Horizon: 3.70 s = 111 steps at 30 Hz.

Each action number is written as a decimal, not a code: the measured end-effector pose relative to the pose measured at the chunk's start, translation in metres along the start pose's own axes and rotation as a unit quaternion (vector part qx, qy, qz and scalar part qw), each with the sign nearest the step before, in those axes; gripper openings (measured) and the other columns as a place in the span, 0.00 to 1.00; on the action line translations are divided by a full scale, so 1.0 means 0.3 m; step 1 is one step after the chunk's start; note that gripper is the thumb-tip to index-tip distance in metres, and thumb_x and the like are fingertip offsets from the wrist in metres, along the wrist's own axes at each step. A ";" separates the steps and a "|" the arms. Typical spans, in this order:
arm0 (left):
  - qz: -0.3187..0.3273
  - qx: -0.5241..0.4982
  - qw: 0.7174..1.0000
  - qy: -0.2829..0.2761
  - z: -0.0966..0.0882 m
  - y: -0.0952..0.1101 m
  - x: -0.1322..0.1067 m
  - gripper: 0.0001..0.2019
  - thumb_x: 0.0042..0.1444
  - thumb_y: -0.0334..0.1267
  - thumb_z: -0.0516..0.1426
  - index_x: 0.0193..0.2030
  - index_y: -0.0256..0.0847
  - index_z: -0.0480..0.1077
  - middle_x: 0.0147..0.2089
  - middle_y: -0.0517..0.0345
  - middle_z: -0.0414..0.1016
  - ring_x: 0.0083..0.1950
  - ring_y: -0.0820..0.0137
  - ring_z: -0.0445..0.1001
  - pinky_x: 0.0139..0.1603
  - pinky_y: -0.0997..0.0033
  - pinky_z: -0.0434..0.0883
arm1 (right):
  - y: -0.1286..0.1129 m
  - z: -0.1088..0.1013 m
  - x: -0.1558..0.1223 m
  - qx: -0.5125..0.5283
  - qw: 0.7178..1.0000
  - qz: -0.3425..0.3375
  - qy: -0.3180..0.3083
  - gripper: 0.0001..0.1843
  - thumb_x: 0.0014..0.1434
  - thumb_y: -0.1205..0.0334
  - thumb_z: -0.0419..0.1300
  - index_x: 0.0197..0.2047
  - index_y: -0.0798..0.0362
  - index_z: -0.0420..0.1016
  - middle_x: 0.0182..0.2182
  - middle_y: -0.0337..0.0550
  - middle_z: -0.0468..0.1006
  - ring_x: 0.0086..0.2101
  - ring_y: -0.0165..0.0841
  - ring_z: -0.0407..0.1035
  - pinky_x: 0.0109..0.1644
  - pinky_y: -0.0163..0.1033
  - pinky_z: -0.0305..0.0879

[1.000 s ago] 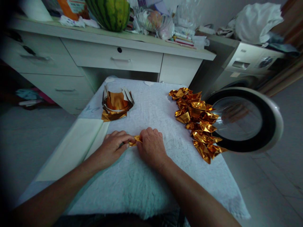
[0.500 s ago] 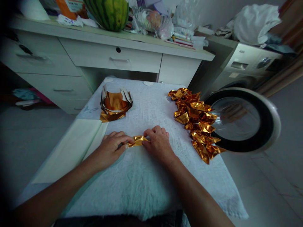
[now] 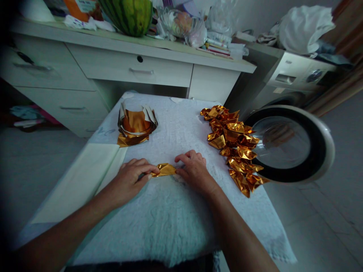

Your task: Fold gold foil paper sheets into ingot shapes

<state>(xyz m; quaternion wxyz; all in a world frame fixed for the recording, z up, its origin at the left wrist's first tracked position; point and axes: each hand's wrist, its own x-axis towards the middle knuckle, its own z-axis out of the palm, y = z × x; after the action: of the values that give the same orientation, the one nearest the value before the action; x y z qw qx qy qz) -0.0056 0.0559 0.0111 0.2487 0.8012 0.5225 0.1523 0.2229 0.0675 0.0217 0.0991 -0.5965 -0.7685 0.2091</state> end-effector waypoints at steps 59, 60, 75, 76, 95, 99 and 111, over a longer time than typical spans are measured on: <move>-0.003 -0.073 0.997 -0.008 -0.012 -0.031 0.008 0.21 0.51 0.24 0.49 0.49 0.45 0.69 0.34 0.62 0.68 0.41 0.65 0.68 0.46 0.63 0.59 | -0.099 0.093 0.020 0.060 0.994 -0.079 0.040 0.09 0.55 0.71 0.60 0.41 0.52 0.71 0.36 0.42 0.72 0.38 0.36 0.63 0.45 0.43 0.55; -0.002 -0.072 0.997 -0.008 -0.012 -0.030 0.007 0.21 0.51 0.24 0.49 0.49 0.45 0.69 0.34 0.61 0.68 0.41 0.65 0.68 0.46 0.63 0.60 | -0.088 0.088 0.020 0.079 0.992 -0.089 0.037 0.11 0.55 0.73 0.58 0.41 0.52 0.70 0.36 0.42 0.72 0.38 0.36 0.64 0.45 0.43 0.56; 0.007 -0.009 1.000 0.007 -0.001 -0.008 -0.013 0.11 0.50 0.36 0.59 0.43 0.44 0.70 0.43 0.57 0.73 0.49 0.59 0.70 0.53 0.54 0.61 | -0.043 0.066 0.001 0.086 0.976 -0.190 0.060 0.14 0.48 0.74 0.59 0.39 0.53 0.70 0.35 0.42 0.70 0.38 0.36 0.63 0.44 0.42 0.59; 0.008 -0.012 1.000 0.014 0.000 -0.008 -0.011 0.12 0.51 0.36 0.60 0.43 0.44 0.70 0.44 0.57 0.73 0.49 0.59 0.70 0.53 0.54 0.61 | -0.040 0.070 0.004 0.088 0.975 -0.196 0.064 0.12 0.50 0.74 0.59 0.38 0.53 0.70 0.34 0.42 0.71 0.37 0.36 0.63 0.44 0.42 0.59; 0.001 -0.153 0.984 0.087 -0.003 0.004 0.006 0.09 0.61 0.37 0.53 0.44 0.42 0.73 0.44 0.56 0.78 0.45 0.65 0.75 0.49 0.63 0.70 | -0.059 0.066 -0.002 0.155 0.970 -0.161 0.095 0.08 0.57 0.72 0.57 0.38 0.52 0.73 0.33 0.40 0.72 0.34 0.31 0.67 0.39 0.36 0.62; -0.005 -0.161 0.983 0.091 -0.005 0.007 0.005 0.09 0.58 0.32 0.53 0.44 0.42 0.72 0.44 0.56 0.78 0.46 0.65 0.76 0.50 0.63 0.70 | -0.070 0.069 -0.002 0.174 0.968 -0.147 0.107 0.07 0.56 0.72 0.57 0.36 0.53 0.73 0.32 0.40 0.73 0.32 0.30 0.67 0.37 0.36 0.62; -0.033 -0.172 0.980 0.092 -0.010 0.012 -0.006 0.08 0.61 0.38 0.52 0.42 0.43 0.72 0.38 0.59 0.79 0.39 0.66 0.76 0.41 0.67 0.69 | -0.070 0.084 0.005 0.187 0.960 -0.148 0.148 0.05 0.61 0.69 0.57 0.34 0.51 0.72 0.30 0.39 0.73 0.31 0.30 0.67 0.35 0.35 0.62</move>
<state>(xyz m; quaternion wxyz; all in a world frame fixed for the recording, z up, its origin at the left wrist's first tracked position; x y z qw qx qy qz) -0.0051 0.0539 0.0156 0.3387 0.7110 0.5356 0.3048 0.1938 0.0596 0.0083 0.3515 -0.4712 -0.7722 0.2412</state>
